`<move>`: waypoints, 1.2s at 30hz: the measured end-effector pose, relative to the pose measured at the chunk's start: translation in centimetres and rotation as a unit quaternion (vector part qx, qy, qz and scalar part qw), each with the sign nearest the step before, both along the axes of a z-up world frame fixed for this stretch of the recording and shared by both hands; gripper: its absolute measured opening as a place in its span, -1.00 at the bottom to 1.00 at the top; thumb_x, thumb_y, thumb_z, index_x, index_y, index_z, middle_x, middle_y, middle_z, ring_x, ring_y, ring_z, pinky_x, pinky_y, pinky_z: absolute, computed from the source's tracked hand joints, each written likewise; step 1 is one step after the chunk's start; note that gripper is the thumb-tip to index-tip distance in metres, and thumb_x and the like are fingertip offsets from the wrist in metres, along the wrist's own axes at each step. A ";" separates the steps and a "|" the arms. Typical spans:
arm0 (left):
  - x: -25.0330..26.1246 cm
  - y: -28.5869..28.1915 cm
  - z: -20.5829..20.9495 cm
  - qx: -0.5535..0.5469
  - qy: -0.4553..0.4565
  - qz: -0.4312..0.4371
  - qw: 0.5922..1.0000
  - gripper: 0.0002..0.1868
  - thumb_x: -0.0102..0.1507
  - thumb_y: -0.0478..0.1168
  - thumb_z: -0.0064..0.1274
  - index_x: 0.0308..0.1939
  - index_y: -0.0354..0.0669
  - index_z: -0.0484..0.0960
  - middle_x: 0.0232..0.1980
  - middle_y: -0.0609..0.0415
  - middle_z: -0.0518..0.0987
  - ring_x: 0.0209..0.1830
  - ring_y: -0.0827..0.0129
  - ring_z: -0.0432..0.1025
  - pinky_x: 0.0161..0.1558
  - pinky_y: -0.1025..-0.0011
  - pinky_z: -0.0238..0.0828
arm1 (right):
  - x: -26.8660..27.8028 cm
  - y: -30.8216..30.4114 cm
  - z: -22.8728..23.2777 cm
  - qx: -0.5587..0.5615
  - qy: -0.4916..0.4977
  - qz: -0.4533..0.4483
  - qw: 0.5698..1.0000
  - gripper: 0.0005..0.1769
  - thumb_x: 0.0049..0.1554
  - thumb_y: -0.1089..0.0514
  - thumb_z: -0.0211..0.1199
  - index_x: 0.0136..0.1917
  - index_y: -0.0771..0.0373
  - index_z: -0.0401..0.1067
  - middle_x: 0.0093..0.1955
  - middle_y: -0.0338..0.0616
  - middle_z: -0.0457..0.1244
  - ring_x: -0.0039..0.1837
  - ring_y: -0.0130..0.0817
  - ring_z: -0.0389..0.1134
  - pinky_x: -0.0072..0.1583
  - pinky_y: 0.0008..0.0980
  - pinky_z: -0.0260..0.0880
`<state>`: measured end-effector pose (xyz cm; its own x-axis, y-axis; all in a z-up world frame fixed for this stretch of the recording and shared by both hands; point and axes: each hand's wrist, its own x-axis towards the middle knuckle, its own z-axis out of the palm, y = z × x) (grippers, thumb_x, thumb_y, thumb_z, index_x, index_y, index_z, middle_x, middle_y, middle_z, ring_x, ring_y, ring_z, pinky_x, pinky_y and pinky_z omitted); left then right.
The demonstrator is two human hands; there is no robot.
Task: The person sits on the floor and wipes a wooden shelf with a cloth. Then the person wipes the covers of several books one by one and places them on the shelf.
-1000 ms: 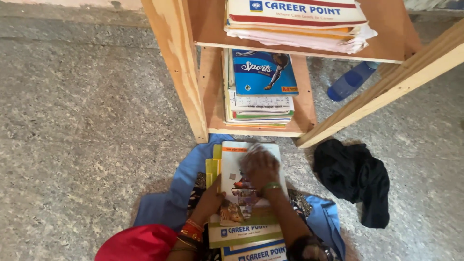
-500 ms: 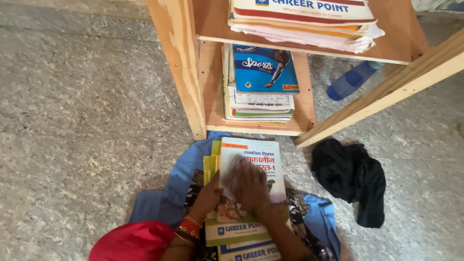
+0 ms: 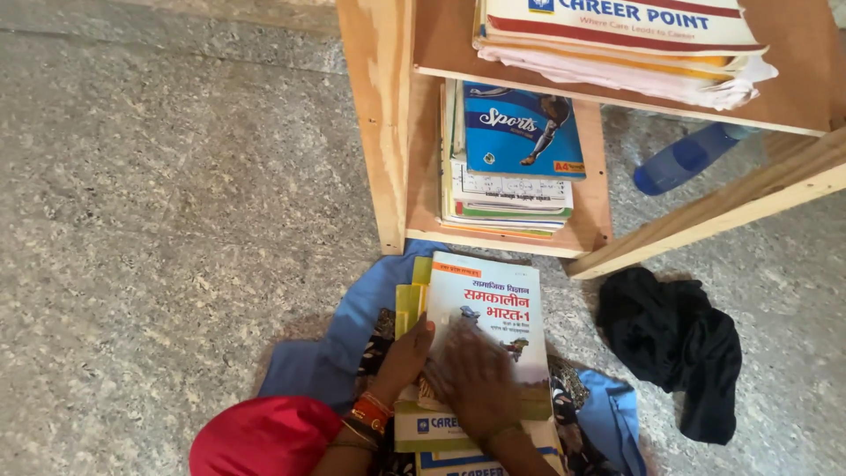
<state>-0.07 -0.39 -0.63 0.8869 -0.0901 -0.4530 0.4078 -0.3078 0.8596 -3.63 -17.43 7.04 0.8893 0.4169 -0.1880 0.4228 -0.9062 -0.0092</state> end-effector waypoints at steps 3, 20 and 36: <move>0.1 0.2 0.6 -0.005 0.007 0.000 1.000 -0.39 0.48 0.17 -0.22 0.51 -0.05 0.35 0.23 -0.27 0.59 0.20 -0.02 0.49 0.16 0.26 0.42 | 5.6 0.9 -4.5 -0.030 0.075 0.042 0.996 -0.12 0.23 -0.23 -0.13 0.69 0.08 -0.27 0.72 0.03 -0.40 0.68 0.05 -0.40 0.47 0.31 -0.41; 0.1 -0.2 2.3 -0.022 -0.033 -0.024 0.999 -0.18 0.24 -0.39 0.00 0.57 0.09 0.11 0.07 -0.19 0.65 -0.20 0.24 0.61 -0.11 0.32 0.59 | 0.0 -1.6 2.0 -0.126 0.246 -0.103 0.956 -0.09 0.25 -0.29 -0.03 0.69 0.03 -0.27 0.72 0.13 -0.34 0.69 0.14 -0.30 0.52 0.40 -0.11; -0.1 0.7 2.4 -0.113 0.005 0.009 0.994 -0.38 0.40 0.14 -0.21 0.47 -0.02 0.36 0.27 -0.07 0.61 0.23 0.26 0.51 0.20 0.35 0.42 | -0.2 -2.3 0.6 -0.001 0.071 0.036 0.997 -0.21 0.33 -0.22 -0.01 0.62 0.19 -0.15 0.65 0.11 -0.22 0.63 0.06 -0.15 0.49 0.48 -0.16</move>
